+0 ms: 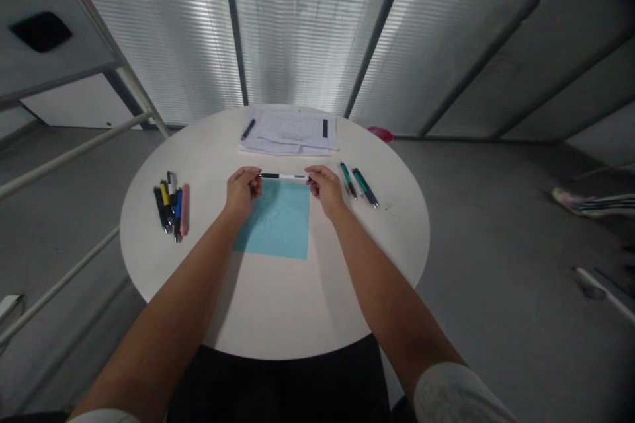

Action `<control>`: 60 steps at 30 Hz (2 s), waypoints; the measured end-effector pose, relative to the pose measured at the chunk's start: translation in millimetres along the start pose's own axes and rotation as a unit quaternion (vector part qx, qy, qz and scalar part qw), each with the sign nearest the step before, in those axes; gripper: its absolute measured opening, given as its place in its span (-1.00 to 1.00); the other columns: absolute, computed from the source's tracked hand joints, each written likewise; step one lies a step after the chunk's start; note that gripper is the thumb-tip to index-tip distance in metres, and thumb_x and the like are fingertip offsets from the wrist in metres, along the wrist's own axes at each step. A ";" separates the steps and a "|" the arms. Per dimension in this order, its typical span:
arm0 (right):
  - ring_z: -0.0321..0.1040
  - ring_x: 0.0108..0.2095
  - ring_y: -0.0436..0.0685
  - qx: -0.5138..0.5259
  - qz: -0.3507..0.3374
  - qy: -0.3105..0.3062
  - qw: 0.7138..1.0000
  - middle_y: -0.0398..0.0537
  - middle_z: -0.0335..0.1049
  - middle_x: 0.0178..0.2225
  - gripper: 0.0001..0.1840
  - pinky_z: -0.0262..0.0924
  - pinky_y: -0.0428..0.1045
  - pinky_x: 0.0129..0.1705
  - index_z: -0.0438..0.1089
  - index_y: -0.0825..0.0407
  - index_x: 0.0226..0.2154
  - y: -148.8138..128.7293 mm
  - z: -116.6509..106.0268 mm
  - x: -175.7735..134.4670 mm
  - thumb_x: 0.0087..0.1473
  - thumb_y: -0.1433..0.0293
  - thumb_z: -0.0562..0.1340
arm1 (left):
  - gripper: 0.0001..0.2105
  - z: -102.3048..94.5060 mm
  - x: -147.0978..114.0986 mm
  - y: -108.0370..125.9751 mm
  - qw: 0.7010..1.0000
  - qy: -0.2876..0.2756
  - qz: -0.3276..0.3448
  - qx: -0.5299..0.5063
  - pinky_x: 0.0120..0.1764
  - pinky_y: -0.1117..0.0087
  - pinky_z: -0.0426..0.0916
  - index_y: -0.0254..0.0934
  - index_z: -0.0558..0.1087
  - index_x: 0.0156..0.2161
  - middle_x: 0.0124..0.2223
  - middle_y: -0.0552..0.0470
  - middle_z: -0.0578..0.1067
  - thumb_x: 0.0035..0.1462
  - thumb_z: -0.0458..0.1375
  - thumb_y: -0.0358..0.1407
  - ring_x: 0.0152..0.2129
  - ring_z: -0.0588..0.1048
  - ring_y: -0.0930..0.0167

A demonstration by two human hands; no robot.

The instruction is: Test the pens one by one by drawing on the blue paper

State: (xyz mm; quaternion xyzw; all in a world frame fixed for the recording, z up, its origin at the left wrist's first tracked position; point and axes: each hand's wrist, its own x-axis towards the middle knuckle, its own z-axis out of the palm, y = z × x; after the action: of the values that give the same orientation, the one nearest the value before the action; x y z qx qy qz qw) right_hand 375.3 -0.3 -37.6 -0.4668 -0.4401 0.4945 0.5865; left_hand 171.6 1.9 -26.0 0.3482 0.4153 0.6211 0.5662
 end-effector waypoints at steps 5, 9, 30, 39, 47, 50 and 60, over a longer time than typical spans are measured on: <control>0.05 -0.70 -0.17 -0.013 -0.017 0.011 1.000 -0.26 0.32 -0.54 -0.76 -0.18 -0.16 -0.66 0.41 0.04 -0.32 -1.2 0.5 -0.1 -0.10 0.29 0.24 | -0.87 1.7 -1.6 2.0 1.000 -0.004 -0.007 0.002 -0.67 0.52 0.07 -0.30 0.39 -0.46 -0.60 0.13 0.31 -0.18 0.25 -0.35 -0.71 0.23 0.57; 0.03 -0.71 -0.17 -0.009 -0.019 0.018 1.000 -0.28 0.29 -0.58 -0.75 -0.18 -0.16 -0.66 0.40 0.03 -0.33 -2.1 2.6 -0.6 -0.07 0.23 0.27 | -0.88 2.0 -0.9 1.2 1.000 0.001 -0.006 0.003 -0.66 0.51 0.08 -0.31 0.39 -0.47 -0.61 0.13 0.31 -0.17 0.25 -0.35 -0.71 0.23 0.57; 0.04 -0.73 -0.16 -0.008 -0.011 0.046 0.999 -0.27 0.30 -0.59 -0.74 -0.19 -0.16 -0.69 0.38 0.05 -0.35 2.3 1.6 3.4 -0.07 0.21 0.25 | -0.81 -2.1 5.0 -6.0 0.998 -0.003 0.018 0.057 -0.67 0.52 0.09 -0.30 0.39 -0.43 -0.55 0.16 0.33 -0.10 0.26 -0.24 -0.72 0.24 0.59; 0.10 -0.70 -0.17 -0.070 -0.053 0.056 0.995 -0.27 0.32 -0.48 -0.68 -0.09 -0.17 -0.67 0.36 0.02 -0.32 10.8 -0.1 8.5 -0.03 0.13 0.26 | -0.81 -4.9 5.1 -4.9 0.999 -0.002 0.013 0.038 -0.67 0.52 0.12 -0.29 0.43 -0.37 -0.54 0.15 0.34 -0.17 0.28 -0.33 -0.71 0.28 0.57; 0.10 -0.68 -0.14 -0.124 -0.053 0.037 0.990 -0.28 0.25 -0.58 -0.67 -0.07 -0.17 -0.64 0.38 0.01 -0.36 8.8 0.8 6.5 -0.01 0.09 0.24 | -0.81 -4.9 1.9 -2.4 0.999 -0.009 0.009 0.031 -0.65 0.51 0.13 -0.29 0.43 -0.37 -0.50 0.13 0.38 -0.17 0.29 -0.32 -0.70 0.30 0.57; 0.07 -0.70 -0.12 -0.139 -0.039 0.032 0.989 -0.30 0.18 -0.68 -0.70 -0.10 -0.16 -0.64 0.40 0.02 -0.35 5.8 1.5 4.8 0.03 0.12 0.21 | -0.82 -4.9 1.3 -2.0 0.999 -0.014 0.013 0.030 -0.65 0.51 0.13 -0.29 0.43 -0.37 -0.48 0.12 0.38 -0.15 0.28 -0.31 -0.69 0.30 0.57; 0.08 -0.73 -0.12 -0.131 -0.029 0.023 0.991 -0.26 0.25 -0.65 -0.69 -0.13 -0.16 -0.69 0.42 0.03 -0.34 5.5 1.5 3.8 0.05 0.14 0.15 | -0.82 -5.7 0.8 -1.3 0.999 -0.023 0.011 0.034 -0.63 0.51 0.13 -0.27 0.42 -0.34 -0.46 0.12 0.38 -0.13 0.26 -0.32 -0.67 0.30 0.56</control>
State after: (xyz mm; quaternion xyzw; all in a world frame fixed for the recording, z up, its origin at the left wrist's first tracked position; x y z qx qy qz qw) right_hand 373.3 4.0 -42.5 -0.5375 -0.5009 0.4046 0.5445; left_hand 166.8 2.0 -29.6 0.3858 0.4193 0.6046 0.5565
